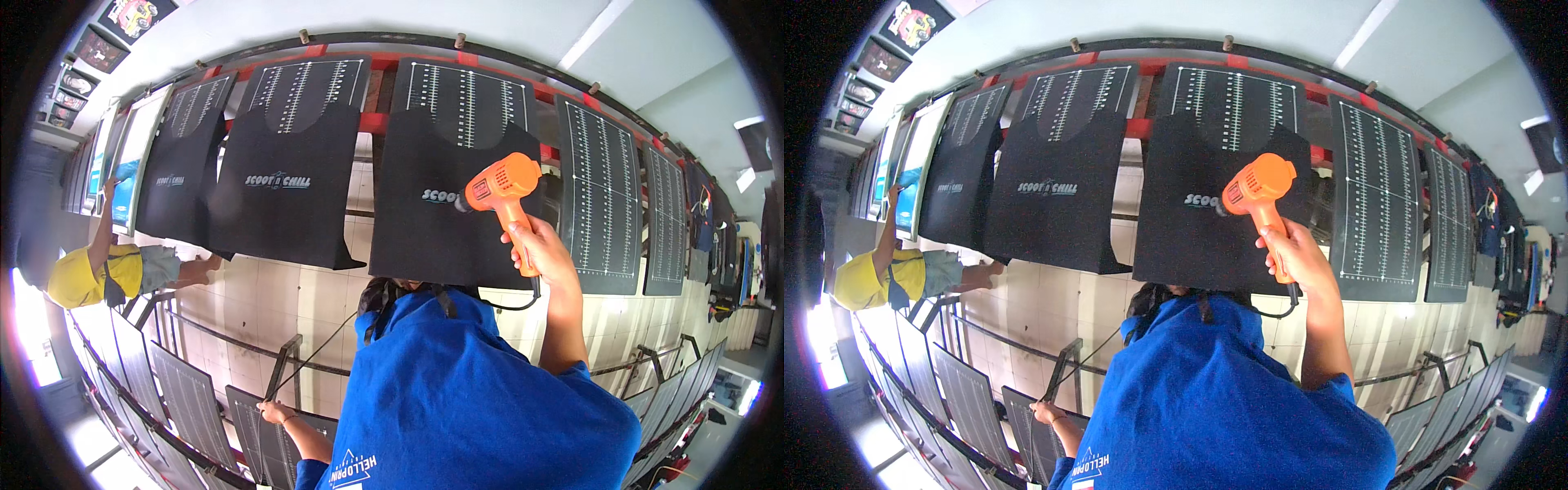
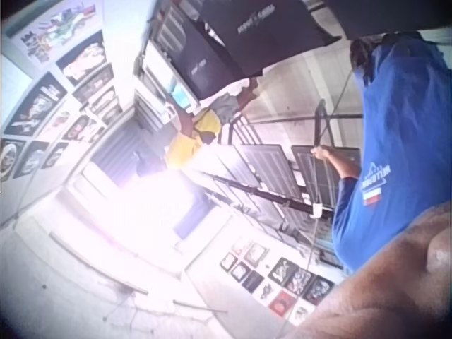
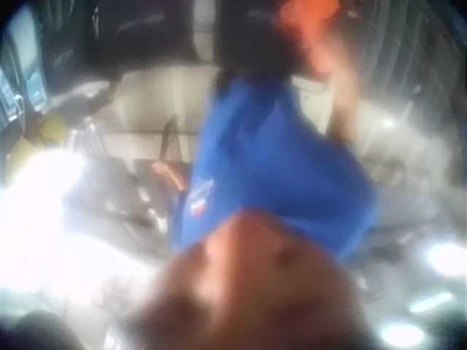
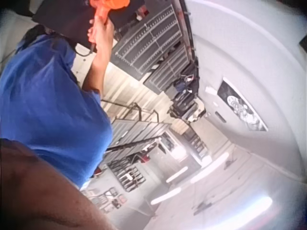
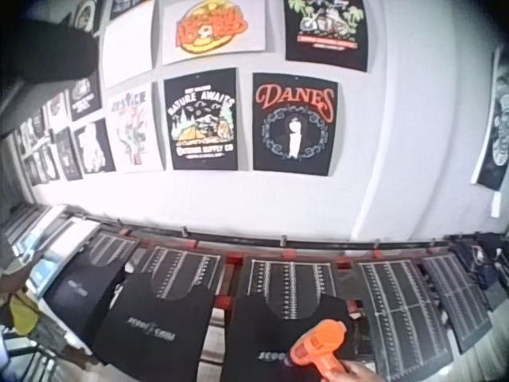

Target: The person uses a heat gun to dry ink on black t-shirts, moves them to a heat press machine, and stacks them after pressing.

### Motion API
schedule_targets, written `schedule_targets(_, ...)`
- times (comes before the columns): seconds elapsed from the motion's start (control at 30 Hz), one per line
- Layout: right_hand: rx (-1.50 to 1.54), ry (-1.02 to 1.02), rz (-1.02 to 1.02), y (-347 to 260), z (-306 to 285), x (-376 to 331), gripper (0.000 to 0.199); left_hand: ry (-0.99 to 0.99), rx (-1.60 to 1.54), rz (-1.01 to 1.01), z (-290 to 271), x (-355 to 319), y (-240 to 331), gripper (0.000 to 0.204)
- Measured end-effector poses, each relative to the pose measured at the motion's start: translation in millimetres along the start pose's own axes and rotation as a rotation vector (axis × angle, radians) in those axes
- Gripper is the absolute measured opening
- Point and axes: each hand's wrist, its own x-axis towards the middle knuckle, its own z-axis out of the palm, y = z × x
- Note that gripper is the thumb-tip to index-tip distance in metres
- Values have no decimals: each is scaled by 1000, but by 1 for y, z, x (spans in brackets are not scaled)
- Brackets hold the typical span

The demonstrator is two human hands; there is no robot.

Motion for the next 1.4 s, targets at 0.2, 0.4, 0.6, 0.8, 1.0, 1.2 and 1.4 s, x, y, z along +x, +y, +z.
schedule_targets(0.2,-10,29,4,-10,23,14,31,4,-232,-107,-3,21,14,51)
schedule_targets(0.4,-96,-48,2,-26,98,33,32,-23,-180,-48,7,71,64,52)
schedule_targets(0.6,-57,-321,-6,-60,237,79,36,-16,-301,31,21,176,111,50)
schedule_targets(0.8,-115,-279,6,-92,362,117,35,124,-363,4,33,239,165,47)
schedule_targets(1.0,-150,-202,-45,-106,424,136,35,132,-410,10,31,299,199,47)
schedule_targets(1.2,-215,-131,-48,-112,454,145,33,170,-358,73,46,324,233,47)
schedule_targets(1.4,-233,-115,-34,-115,465,145,36,56,-462,104,63,334,233,43)
